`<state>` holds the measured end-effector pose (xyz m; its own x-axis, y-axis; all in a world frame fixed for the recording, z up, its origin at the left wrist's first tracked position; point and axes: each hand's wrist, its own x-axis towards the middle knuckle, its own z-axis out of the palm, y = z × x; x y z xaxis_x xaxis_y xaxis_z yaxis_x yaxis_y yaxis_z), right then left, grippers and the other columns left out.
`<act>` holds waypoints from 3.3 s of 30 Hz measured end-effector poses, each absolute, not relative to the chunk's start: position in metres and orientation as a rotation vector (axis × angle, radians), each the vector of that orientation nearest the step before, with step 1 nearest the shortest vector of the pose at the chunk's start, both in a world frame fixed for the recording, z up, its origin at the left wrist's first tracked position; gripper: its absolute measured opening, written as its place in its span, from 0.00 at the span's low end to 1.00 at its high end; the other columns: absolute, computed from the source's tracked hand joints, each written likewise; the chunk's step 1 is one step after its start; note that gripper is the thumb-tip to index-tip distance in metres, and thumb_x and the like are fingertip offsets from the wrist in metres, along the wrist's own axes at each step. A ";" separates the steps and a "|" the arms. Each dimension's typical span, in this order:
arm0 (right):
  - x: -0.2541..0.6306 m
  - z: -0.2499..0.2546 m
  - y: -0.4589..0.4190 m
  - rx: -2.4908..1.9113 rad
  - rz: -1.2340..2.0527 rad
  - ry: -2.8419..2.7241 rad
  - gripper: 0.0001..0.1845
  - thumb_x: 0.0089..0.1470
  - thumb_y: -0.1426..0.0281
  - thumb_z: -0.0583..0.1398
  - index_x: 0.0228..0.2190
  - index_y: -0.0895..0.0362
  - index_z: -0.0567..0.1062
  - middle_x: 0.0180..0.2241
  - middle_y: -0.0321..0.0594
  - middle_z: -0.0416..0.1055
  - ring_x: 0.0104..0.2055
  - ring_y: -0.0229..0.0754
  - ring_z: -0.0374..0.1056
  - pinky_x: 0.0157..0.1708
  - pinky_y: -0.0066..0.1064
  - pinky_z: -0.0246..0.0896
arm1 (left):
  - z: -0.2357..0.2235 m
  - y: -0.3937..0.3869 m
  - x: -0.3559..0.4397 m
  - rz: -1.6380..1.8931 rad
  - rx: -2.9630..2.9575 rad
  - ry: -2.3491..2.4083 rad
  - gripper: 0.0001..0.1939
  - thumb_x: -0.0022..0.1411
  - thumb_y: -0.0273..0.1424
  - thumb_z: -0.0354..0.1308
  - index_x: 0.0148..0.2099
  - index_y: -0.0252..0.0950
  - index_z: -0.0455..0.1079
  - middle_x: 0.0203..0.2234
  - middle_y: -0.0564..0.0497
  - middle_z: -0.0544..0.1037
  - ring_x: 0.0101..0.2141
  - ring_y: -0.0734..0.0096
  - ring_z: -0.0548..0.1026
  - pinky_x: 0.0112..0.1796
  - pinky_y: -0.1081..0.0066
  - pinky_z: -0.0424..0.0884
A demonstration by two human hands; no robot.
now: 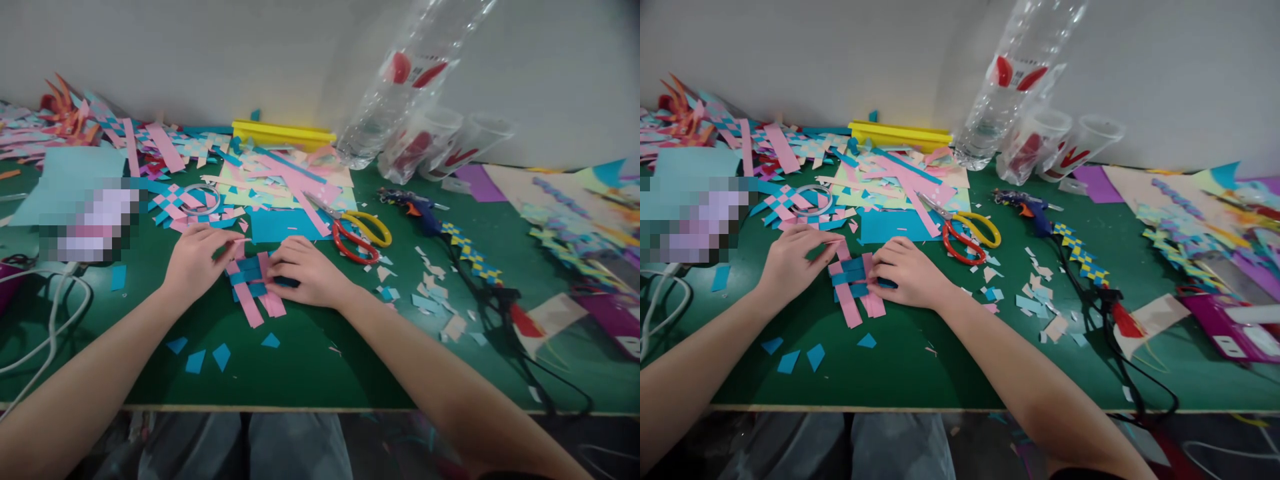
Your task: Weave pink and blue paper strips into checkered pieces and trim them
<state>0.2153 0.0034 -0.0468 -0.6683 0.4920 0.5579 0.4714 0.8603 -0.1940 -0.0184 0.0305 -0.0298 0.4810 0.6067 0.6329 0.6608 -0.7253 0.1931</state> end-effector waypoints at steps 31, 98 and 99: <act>0.220 -0.045 0.006 -0.746 0.273 -2.512 0.16 0.59 0.60 0.59 0.43 0.59 0.71 0.51 0.52 0.72 0.55 0.49 0.66 0.57 0.47 0.59 | -0.031 0.020 -0.012 -1.066 -2.741 -1.711 0.12 0.65 0.35 0.54 0.44 0.40 0.77 0.29 0.53 0.82 0.26 0.69 0.78 0.28 0.73 0.69; 0.307 -0.043 -0.003 -1.057 0.196 -2.344 0.14 0.60 0.63 0.57 0.44 0.57 0.75 0.46 0.45 0.75 0.50 0.48 0.67 0.56 0.46 0.56 | -0.025 0.035 0.082 -1.113 -3.163 -1.808 0.15 0.63 0.44 0.57 0.43 0.43 0.78 0.40 0.50 0.82 0.39 0.60 0.80 0.37 0.66 0.78; 0.307 -0.043 -0.003 -1.060 0.190 -2.356 0.15 0.60 0.63 0.57 0.44 0.58 0.75 0.46 0.45 0.75 0.50 0.48 0.67 0.57 0.46 0.55 | -0.025 0.035 0.081 -1.096 -3.169 -1.842 0.14 0.64 0.44 0.56 0.43 0.44 0.78 0.41 0.51 0.82 0.41 0.59 0.80 0.38 0.66 0.78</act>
